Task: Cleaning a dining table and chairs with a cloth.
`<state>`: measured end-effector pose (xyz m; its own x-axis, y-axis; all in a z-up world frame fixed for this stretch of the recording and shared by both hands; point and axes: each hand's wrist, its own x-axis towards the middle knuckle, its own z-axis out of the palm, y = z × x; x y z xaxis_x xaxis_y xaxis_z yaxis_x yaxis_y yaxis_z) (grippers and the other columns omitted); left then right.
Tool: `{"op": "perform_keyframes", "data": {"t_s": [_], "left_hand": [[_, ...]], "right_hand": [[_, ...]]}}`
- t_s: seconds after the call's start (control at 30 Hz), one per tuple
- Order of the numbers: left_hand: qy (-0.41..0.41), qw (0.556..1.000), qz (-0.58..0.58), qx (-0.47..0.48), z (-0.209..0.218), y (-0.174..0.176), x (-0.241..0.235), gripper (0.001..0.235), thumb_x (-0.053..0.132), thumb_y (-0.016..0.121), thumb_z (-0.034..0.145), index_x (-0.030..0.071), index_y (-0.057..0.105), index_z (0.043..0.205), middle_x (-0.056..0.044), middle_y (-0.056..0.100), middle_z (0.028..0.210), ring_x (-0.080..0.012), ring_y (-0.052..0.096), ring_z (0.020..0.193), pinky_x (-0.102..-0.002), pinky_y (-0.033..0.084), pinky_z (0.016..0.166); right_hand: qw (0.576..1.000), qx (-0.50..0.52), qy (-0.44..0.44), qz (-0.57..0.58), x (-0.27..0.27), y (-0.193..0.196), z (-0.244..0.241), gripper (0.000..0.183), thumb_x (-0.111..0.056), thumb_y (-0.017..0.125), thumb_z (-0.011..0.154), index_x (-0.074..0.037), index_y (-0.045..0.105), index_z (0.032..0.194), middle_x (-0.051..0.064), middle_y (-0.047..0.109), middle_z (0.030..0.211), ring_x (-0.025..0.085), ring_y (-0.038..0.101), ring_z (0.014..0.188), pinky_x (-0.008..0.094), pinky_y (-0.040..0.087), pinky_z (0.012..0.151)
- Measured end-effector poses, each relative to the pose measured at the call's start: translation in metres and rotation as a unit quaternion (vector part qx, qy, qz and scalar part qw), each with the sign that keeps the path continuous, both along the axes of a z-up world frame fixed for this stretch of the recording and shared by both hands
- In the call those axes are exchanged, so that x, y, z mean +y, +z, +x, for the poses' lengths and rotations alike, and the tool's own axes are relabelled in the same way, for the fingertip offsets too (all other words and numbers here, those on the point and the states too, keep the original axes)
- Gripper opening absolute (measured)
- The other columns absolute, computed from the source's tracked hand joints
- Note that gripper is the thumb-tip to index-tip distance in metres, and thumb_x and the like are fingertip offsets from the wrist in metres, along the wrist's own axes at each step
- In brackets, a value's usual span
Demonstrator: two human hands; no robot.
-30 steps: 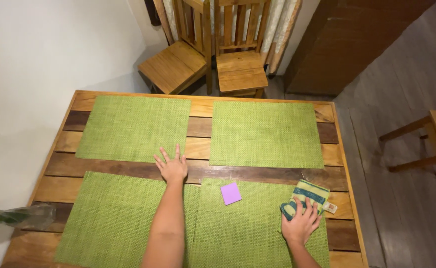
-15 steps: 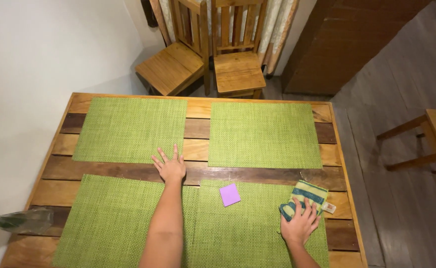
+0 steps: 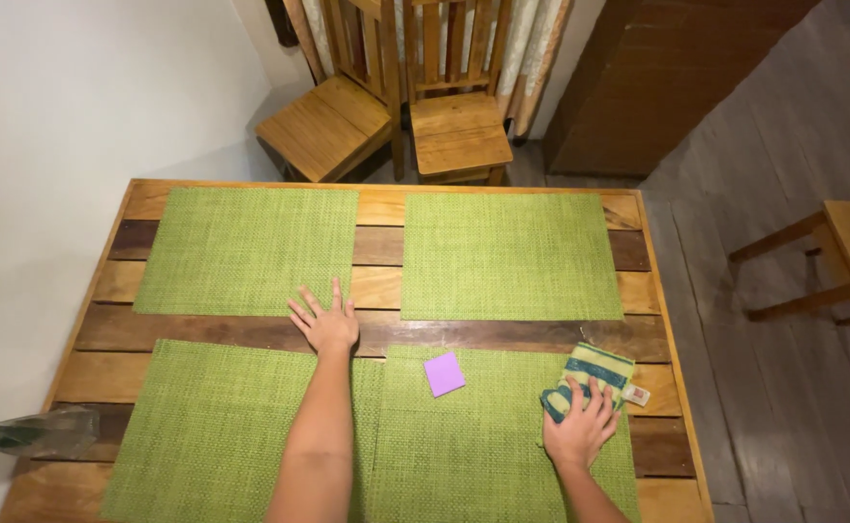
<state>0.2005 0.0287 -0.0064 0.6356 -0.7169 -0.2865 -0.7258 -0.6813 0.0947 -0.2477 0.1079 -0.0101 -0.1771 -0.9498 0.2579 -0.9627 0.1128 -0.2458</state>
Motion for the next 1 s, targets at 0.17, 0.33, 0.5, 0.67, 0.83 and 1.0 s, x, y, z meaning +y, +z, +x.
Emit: {"op": "perform_keyframes", "data": {"t_s": [0.17,0.33,0.5,0.67,0.83,1.0], "left_hand": [[-0.199,0.975,-0.042,-0.094,-0.070,-0.004,-0.011,0.063,0.053,0.034,0.110,0.019,0.027,0.162,-0.027,0.016,0.165,-0.0460,0.004,0.155,-0.055,0.002,0.128],[-0.409,0.903,-0.099,0.082,-0.160,0.035,-0.019,0.061,0.060,0.028,0.103,0.040,0.021,0.160,-0.017,-0.005,0.169,-0.0415,-0.010,0.154,-0.057,-0.003,0.124],[-0.411,0.907,-0.017,0.089,-0.172,0.013,-0.023,0.060,0.063,0.029,0.102,0.051,0.017,0.160,-0.014,-0.011,0.172,-0.0414,-0.012,0.157,-0.070,-0.004,0.119],[-0.432,0.898,-0.035,0.074,-0.164,0.007,-0.024,0.057,0.060,0.030,0.104,0.053,0.020,0.159,-0.010,-0.009,0.173,-0.0402,-0.009,0.158,-0.065,-0.002,0.123],[-0.450,0.890,-0.037,0.063,-0.156,0.000,-0.032,0.056,0.051,0.032,0.105,0.053,0.021,0.159,-0.008,-0.007,0.172,-0.0393,-0.007,0.158,-0.059,0.000,0.124],[-0.485,0.867,-0.095,0.058,-0.139,-0.010,-0.038,0.076,0.013,0.055,0.093,0.046,0.033,0.158,-0.006,0.008,0.173,-0.0373,0.007,0.158,-0.052,0.014,0.127]], "right_hand": [[1.000,0.010,-0.004,0.006,0.000,-0.001,-0.002,0.072,-0.041,0.079,0.070,-0.027,0.057,0.137,0.006,0.043,0.155,0.034,0.029,0.152,0.062,0.020,0.123],[1.000,0.003,-0.010,0.012,-0.001,0.002,0.002,0.070,-0.041,0.079,0.071,-0.027,0.057,0.136,0.007,0.042,0.155,0.033,0.029,0.152,0.062,0.020,0.122],[1.000,0.004,-0.009,0.017,-0.002,-0.001,-0.001,0.075,-0.040,0.079,0.067,-0.029,0.056,0.137,0.005,0.043,0.153,0.033,0.028,0.151,0.062,0.020,0.122],[1.000,0.005,-0.008,0.024,0.000,0.002,-0.001,0.074,-0.041,0.079,0.068,-0.029,0.056,0.137,0.006,0.042,0.154,0.033,0.028,0.152,0.062,0.020,0.123],[1.000,0.006,-0.004,0.006,-0.001,0.004,-0.001,0.072,-0.041,0.078,0.069,-0.028,0.057,0.137,0.007,0.042,0.154,0.033,0.028,0.152,0.062,0.019,0.123],[1.000,-0.002,-0.011,0.025,-0.002,0.003,-0.002,0.072,-0.040,0.078,0.068,-0.029,0.056,0.136,0.006,0.042,0.154,0.032,0.028,0.151,0.061,0.018,0.123]]}}
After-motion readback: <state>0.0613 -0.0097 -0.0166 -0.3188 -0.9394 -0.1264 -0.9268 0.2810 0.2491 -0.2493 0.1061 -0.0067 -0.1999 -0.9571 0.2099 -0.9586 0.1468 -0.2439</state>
